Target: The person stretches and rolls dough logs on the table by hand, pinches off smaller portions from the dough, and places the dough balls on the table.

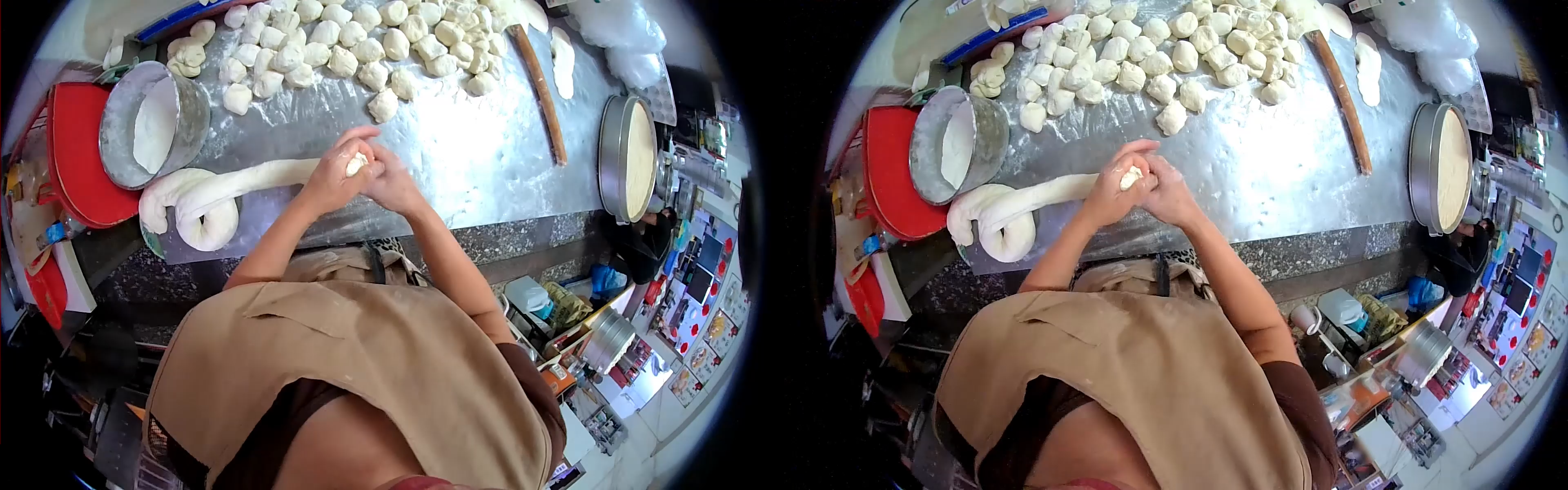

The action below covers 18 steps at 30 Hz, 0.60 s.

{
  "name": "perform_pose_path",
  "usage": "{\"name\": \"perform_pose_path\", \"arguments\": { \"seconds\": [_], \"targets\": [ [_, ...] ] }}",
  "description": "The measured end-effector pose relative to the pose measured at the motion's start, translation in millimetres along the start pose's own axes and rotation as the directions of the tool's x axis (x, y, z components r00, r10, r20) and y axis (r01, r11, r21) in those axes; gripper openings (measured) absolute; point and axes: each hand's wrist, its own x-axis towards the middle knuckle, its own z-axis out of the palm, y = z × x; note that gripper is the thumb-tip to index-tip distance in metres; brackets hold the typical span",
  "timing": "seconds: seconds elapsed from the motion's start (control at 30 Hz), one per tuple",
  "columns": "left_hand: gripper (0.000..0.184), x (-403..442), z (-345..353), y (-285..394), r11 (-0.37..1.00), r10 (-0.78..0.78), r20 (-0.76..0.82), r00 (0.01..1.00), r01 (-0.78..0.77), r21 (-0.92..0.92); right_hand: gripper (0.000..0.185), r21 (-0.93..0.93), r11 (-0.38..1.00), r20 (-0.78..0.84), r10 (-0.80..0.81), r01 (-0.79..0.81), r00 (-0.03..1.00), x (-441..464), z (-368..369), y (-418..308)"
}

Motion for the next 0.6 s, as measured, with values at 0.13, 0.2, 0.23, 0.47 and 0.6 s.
{"name": "perform_pose_path", "arguments": {
  "seconds": [0.13,0.2,0.23,0.47,0.6],
  "targets": [
    [0.042,-11,-11,3,0.976,0.025,0.026,0.999,-0.030,0.214,0.040,0.289,0.929,-0.040,0.251,-0.229,0.967,-1,-13,-30],
    [0.047,-15,-10,-7,0.902,0.057,-0.001,0.998,-0.051,0.429,0.040,0.102,0.984,-0.087,0.152,-0.143,0.985,-4,-12,-46],
    [0.047,-14,-9,-12,0.903,0.061,0.001,0.998,-0.056,0.427,0.041,-0.093,0.994,-0.115,0.046,-0.057,0.992,-6,-13,-56],
    [0.034,-6,-8,2,0.903,-0.133,0.004,0.991,0.120,0.413,0.021,-0.542,0.804,-0.173,-0.394,0.246,0.903,5,19,-51],
    [0.028,-8,-10,-9,0.909,-0.073,-0.038,0.997,0.082,0.410,0.015,-0.552,0.831,-0.304,-0.283,0.074,0.910,31,25,-25]
  ]
}}
